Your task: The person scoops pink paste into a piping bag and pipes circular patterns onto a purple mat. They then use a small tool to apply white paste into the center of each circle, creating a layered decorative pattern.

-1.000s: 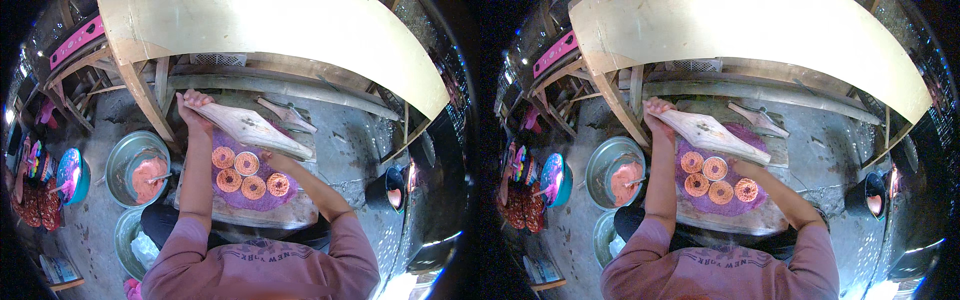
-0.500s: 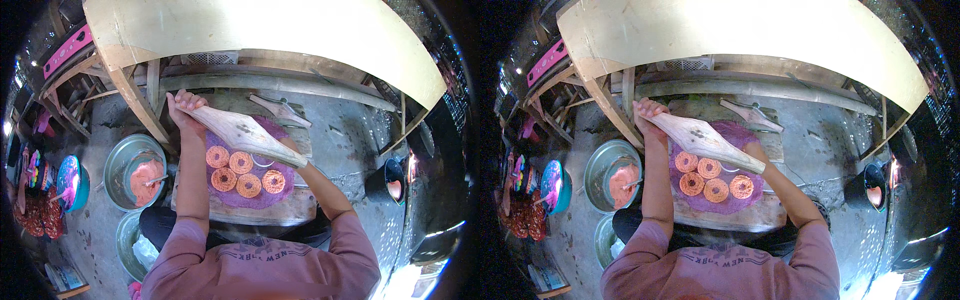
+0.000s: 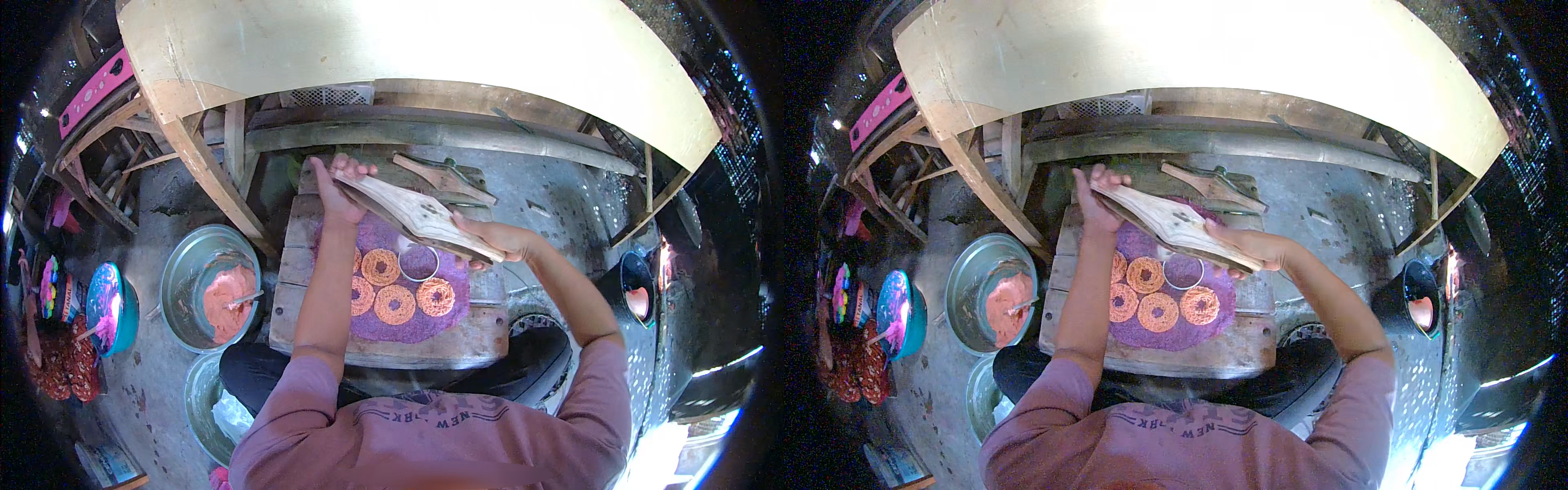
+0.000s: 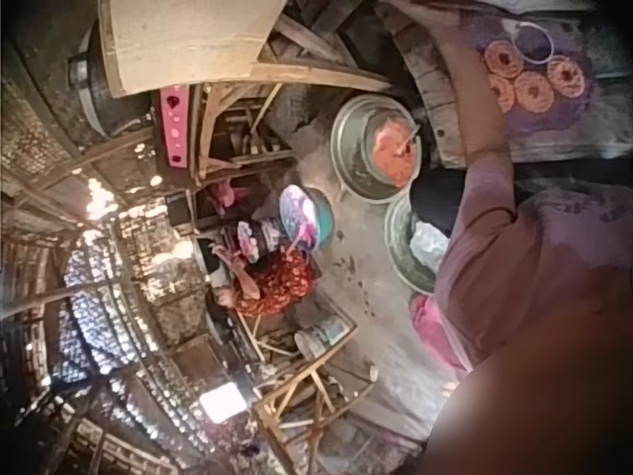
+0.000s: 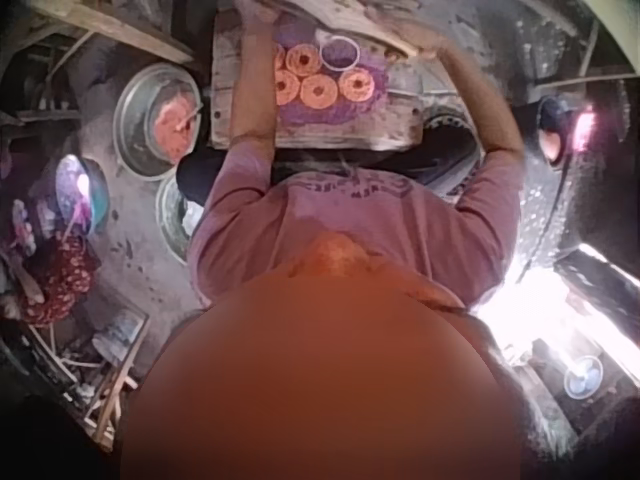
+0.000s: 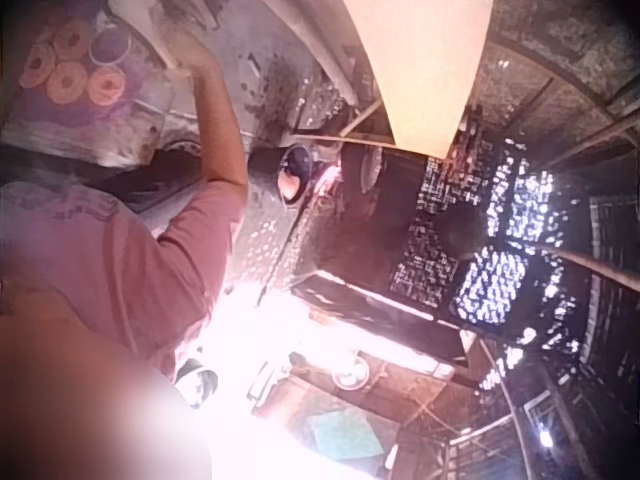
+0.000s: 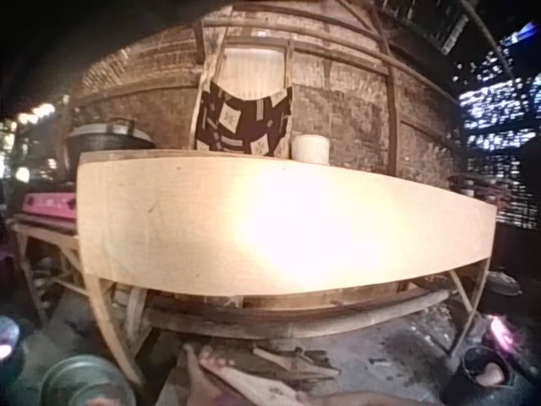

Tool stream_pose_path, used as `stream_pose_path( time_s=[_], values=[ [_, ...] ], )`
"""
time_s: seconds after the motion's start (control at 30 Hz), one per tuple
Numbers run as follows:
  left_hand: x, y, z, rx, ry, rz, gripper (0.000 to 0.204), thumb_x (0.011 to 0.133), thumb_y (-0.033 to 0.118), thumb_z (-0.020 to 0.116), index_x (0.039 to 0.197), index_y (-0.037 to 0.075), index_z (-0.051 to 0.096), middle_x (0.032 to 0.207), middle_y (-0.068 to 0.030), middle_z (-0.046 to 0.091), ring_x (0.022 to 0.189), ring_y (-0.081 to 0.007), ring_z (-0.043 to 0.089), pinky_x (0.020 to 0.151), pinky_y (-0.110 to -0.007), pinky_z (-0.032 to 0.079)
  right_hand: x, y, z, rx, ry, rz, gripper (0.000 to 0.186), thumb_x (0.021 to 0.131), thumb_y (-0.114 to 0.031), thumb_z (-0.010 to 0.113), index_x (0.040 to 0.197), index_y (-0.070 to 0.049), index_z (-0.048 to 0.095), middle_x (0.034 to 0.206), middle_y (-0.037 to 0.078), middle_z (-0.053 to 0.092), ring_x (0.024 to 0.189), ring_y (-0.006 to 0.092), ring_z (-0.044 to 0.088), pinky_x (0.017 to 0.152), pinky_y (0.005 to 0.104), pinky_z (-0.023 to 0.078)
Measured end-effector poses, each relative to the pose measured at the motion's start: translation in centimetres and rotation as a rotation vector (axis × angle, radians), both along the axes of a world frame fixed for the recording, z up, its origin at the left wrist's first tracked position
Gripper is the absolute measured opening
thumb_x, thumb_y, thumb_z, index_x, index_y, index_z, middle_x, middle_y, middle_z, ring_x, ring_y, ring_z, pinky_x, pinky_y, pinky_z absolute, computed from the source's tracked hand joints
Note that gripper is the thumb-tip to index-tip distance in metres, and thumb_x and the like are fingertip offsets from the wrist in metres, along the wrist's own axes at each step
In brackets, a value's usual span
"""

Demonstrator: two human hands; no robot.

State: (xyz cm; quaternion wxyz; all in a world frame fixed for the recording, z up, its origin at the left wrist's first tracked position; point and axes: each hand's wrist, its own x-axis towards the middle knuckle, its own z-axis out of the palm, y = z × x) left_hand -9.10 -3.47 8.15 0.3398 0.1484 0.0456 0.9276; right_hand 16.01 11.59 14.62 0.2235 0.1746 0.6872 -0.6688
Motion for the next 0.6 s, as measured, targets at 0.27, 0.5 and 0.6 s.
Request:
stream_pose_path(
  time_s=[0.27, 0.5, 0.6],
  values=[
    [1.6, 0.6, -5.2, -0.193, -0.333, 0.060, 0.054, 0.097, 0.055, 0.022, 0.069, 0.015, 0.043, 0.054, 0.0026, 0.036, 0.050, -0.0151, 0.037, 0.057, -0.035, 0.038, -0.5, -1.6, -1.4, 0.346, -0.280, -0.086, 0.078, 0.087, -0.077, 0.027, 0.080, -0.006, 0.058, 0.057, 0.002, 0.048, 0.044, 0.0105, 0.044, 0.038, 0.0266, 0.035],
    [-0.1, 1.9, -6.2, -0.132, -0.339, 0.032, 0.052, 0.096, 0.054, 0.026, 0.064, 0.016, 0.041, 0.052, 0.0034, 0.035, 0.047, -0.0137, 0.037, 0.053, -0.033, 0.036, -1.4, -0.9, -2.5, 0.536, -0.178, -0.136, 0.085, 0.083, -0.080, 0.030, 0.068, -0.001, 0.057, 0.052, 0.005, 0.049, 0.042, 0.0140, 0.048, 0.037, 0.0303, 0.038],
    [0.8, 2.9, -7.0, -0.121, -0.414, 0.016, 0.051, 0.095, 0.052, 0.025, 0.062, 0.016, 0.039, 0.050, 0.0036, 0.034, 0.044, -0.0141, 0.034, 0.051, -0.034, 0.036, -1.0, -0.2, -2.3, 0.631, -0.189, -0.156, 0.086, 0.082, -0.081, 0.031, 0.065, 0.000, 0.056, 0.051, 0.006, 0.048, 0.042, 0.0152, 0.048, 0.037, 0.0314, 0.040]
  ],
)
